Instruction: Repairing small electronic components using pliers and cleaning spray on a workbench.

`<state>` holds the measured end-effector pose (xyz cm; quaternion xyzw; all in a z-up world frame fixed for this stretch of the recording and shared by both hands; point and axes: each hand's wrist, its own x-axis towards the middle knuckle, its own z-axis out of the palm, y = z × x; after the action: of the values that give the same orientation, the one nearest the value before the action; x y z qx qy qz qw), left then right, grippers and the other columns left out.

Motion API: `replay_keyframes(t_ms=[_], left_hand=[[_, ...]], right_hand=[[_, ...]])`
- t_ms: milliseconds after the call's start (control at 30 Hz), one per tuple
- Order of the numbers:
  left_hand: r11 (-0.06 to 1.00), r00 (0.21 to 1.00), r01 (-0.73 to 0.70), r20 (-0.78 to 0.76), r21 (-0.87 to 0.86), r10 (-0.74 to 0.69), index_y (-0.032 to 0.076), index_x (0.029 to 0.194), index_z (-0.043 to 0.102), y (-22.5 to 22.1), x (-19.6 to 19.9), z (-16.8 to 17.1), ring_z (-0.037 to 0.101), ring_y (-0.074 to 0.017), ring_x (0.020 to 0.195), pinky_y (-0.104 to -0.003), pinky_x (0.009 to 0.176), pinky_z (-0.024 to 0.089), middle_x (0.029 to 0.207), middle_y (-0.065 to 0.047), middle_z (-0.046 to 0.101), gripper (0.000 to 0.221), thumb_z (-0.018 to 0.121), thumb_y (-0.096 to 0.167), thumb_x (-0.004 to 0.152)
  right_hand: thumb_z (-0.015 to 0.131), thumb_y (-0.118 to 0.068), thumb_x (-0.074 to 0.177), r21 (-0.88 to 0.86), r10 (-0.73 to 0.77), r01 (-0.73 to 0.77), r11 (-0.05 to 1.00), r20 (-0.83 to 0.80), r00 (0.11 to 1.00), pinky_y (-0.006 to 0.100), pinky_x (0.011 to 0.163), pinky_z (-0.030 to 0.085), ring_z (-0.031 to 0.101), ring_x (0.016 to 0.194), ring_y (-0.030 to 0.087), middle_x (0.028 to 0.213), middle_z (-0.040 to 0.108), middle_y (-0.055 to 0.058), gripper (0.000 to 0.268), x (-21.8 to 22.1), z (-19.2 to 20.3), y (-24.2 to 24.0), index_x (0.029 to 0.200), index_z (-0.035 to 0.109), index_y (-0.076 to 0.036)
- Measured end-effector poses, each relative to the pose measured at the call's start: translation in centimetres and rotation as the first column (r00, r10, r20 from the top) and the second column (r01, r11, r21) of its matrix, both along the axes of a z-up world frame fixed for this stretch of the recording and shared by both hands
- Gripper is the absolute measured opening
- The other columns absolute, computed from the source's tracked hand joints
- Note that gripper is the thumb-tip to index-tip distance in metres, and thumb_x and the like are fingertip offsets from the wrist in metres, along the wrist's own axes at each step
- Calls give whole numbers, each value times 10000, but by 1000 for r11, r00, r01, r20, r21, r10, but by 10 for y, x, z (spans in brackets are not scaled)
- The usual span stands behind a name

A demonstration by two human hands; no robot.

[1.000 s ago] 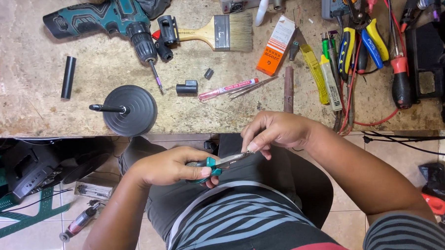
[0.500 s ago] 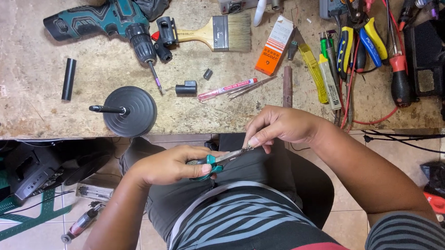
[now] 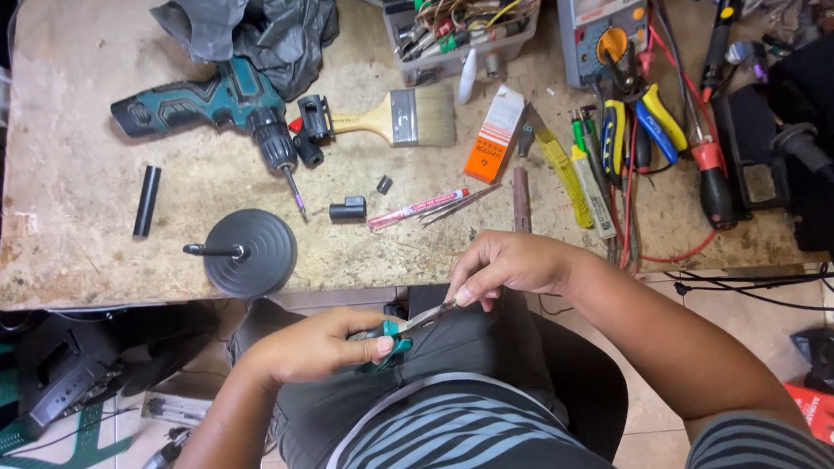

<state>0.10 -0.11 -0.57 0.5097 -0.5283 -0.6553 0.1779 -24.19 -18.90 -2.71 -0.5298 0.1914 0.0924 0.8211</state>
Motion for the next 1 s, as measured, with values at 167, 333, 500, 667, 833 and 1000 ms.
replay_keyframes(t_ms=[167, 333, 500, 667, 833, 1000], left_hand=[[999, 997, -39, 68, 14, 38, 128, 997, 783, -5, -1, 12, 698, -177, 779, -363, 802, 587, 806, -47, 779, 284, 668, 387, 972], [998, 993, -54, 105, 17, 52, 104, 1036, 770, -1, -3, 10, 711, -207, 835, -392, 840, 585, 884, -81, 774, 309, 669, 390, 978], [996, 988, -85, 128, -6, 85, 78, 1042, 757, 2, -2, 8, 707, -237, 850, -406, 836, 573, 904, -103, 745, 324, 655, 380, 983], [993, 984, -100, 142, -70, 109, 48, 1078, 742, 10, -1, -7, 656, -243, 874, -412, 859, 553, 927, -99, 679, 327, 639, 348, 1000], [973, 962, -189, 172, -136, 210, 55, 1130, 745, 12, -2, 4, 627, -210, 931, -392, 906, 542, 992, -59, 605, 339, 651, 353, 998], [966, 956, -216, 172, -141, 239, 40, 1260, 698, 8, -11, 21, 711, -334, 1081, -461, 974, 538, 1134, -154, 731, 418, 611, 360, 1006]], right_hand=[[791, 34, 799, -18, -69, 70, 997, 14, 997, 350, 530, 592, 488, 505, 102, 576, 592, 98, 178, 0, -3, -2, 966, 822, 89], [780, 18, 805, -52, -97, 96, 994, -26, 995, 353, 547, 602, 490, 505, 107, 538, 545, 70, 196, 0, -3, 2, 989, 826, 64], [773, 25, 803, -100, -105, 99, 990, -53, 993, 343, 547, 599, 504, 510, 105, 542, 565, 70, 214, 5, 11, 2, 1008, 817, 73], [738, 14, 826, -180, -111, 96, 979, -75, 991, 328, 568, 612, 514, 530, 86, 566, 561, 48, 263, 10, 25, 4, 1075, 807, 61], [909, -105, 742, -568, -67, 85, 818, 53, 996, 296, 603, 540, 545, 595, 102, 638, 585, 41, 394, 11, 26, 7, 1114, 807, -22], [853, -191, 843, -729, -106, 173, 663, 137, 985, 285, 616, 521, 585, 631, 118, 676, 676, 45, 203, 14, 36, 20, 1038, 846, -135]])
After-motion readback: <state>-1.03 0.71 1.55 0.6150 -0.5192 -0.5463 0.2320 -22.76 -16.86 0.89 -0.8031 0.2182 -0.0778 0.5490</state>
